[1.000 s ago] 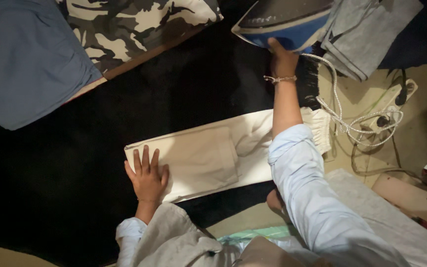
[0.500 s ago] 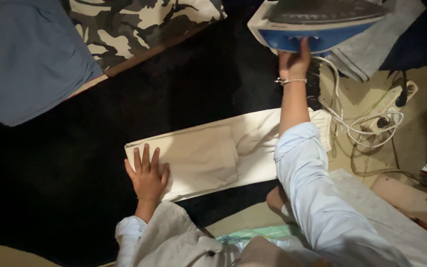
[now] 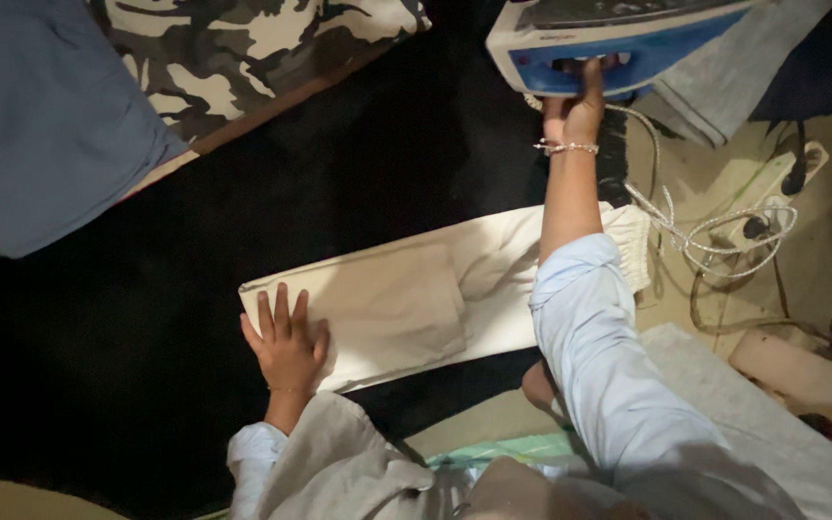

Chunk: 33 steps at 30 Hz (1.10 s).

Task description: The person irons a white garment and then a light blue garment on a dark mat on the floor. They smooth the fabric, use a steam iron, fold the white garment, and place it aside before ironing the blue garment.

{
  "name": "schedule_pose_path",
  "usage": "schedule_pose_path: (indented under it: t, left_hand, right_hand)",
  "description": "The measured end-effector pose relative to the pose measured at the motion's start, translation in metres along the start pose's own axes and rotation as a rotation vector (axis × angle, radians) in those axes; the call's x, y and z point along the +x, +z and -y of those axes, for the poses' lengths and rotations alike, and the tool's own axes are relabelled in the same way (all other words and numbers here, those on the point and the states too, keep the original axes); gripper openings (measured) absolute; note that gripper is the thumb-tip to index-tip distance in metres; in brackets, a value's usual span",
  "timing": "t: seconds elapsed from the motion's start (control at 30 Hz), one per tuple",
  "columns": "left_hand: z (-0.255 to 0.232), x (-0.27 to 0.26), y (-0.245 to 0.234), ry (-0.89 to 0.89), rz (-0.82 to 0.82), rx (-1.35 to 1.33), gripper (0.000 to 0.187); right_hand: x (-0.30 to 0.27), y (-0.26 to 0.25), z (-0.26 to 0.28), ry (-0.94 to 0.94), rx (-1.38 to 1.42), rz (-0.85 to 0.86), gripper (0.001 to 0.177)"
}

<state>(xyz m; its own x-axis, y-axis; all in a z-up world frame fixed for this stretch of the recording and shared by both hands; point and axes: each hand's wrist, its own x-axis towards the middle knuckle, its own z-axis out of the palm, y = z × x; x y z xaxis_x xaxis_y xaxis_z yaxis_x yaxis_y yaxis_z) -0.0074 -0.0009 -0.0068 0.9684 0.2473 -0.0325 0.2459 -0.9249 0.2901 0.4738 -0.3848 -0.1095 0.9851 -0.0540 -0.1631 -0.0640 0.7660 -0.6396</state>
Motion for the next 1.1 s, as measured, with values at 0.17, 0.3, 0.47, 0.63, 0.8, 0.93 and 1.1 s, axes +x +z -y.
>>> schedule_pose_path:
  t: [0.17,0.3,0.47,0.63,0.8,0.93,1.1]
  left_hand:
    - [-0.001,0.001,-0.002,-0.01,0.008,-0.016,0.065]
    - [-0.001,0.001,-0.005,-0.002,0.001,-0.014,0.065]
    - [0.0,-0.001,-0.002,-0.003,0.006,-0.019,0.065]
    - [0.002,0.002,-0.001,0.014,-0.017,-0.024,0.066]
    - [0.0,0.0,-0.004,0.01,0.001,-0.041,0.067]
    - [-0.001,0.001,-0.005,0.013,-0.007,-0.035,0.067]
    - [0.0,0.0,-0.006,0.014,-0.001,-0.033,0.066]
  right_hand:
    - [-0.002,0.016,0.004,0.007,-0.104,0.006,0.047]
    - [-0.004,0.013,0.002,-0.014,-0.039,0.107,0.036]
    - [-0.003,0.026,0.005,-0.019,-0.276,-0.104,0.045]
    - [-0.017,0.046,0.009,-0.048,-0.374,-0.029,0.054]
    - [-0.026,0.045,0.011,0.04,-0.317,0.04,0.064]
    - [-0.029,0.036,0.0,0.006,-0.369,0.092,0.065]
    - [-0.033,0.037,-0.003,-0.037,-0.39,0.077,0.061]
